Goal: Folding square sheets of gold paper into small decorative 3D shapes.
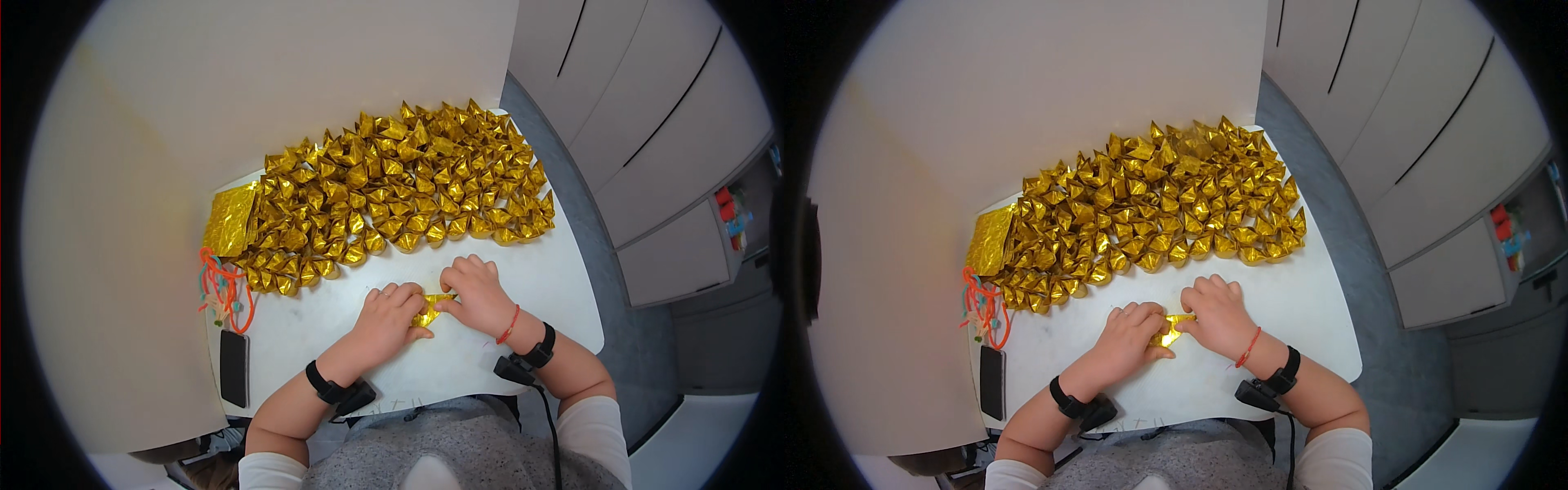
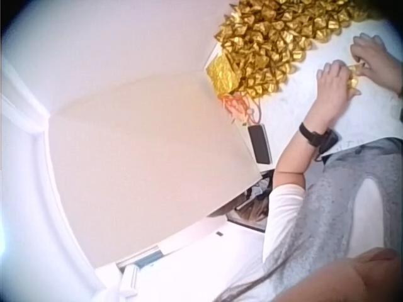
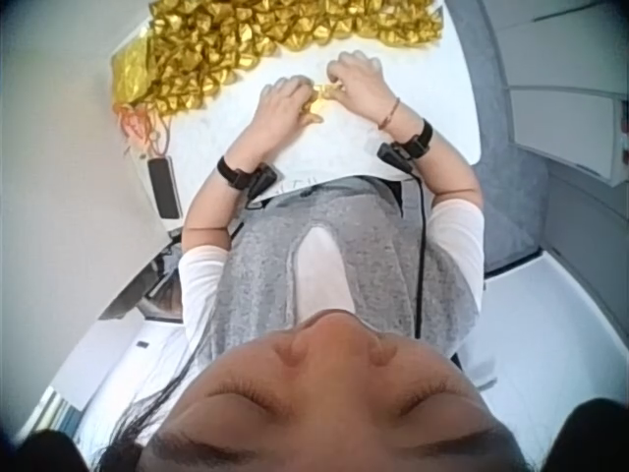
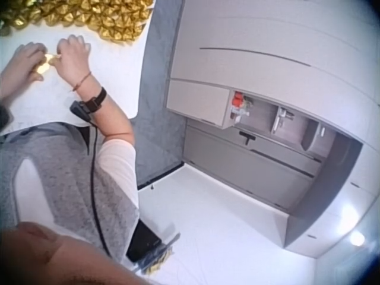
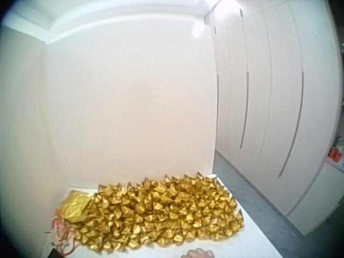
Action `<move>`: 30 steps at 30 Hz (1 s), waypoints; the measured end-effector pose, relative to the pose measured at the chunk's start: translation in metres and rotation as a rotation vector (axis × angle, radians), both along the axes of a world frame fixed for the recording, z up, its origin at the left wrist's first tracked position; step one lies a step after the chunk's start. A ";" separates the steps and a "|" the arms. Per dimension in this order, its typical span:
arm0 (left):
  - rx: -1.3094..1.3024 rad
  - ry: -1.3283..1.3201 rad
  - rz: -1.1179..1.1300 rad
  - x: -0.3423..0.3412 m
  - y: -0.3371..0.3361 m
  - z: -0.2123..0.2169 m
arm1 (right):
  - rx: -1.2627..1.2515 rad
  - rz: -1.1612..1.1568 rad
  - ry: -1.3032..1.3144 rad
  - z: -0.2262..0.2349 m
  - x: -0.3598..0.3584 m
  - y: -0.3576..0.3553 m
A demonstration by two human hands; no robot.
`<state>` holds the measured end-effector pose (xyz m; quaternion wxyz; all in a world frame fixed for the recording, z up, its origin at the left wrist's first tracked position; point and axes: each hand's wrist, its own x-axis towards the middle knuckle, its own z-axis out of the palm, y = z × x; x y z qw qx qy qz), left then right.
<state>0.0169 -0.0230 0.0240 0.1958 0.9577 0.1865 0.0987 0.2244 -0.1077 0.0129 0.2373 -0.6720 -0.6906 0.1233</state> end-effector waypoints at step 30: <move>-0.093 -0.156 0.025 -0.035 0.012 -0.005 | 0.200 0.232 0.009 0.003 -0.011 -0.004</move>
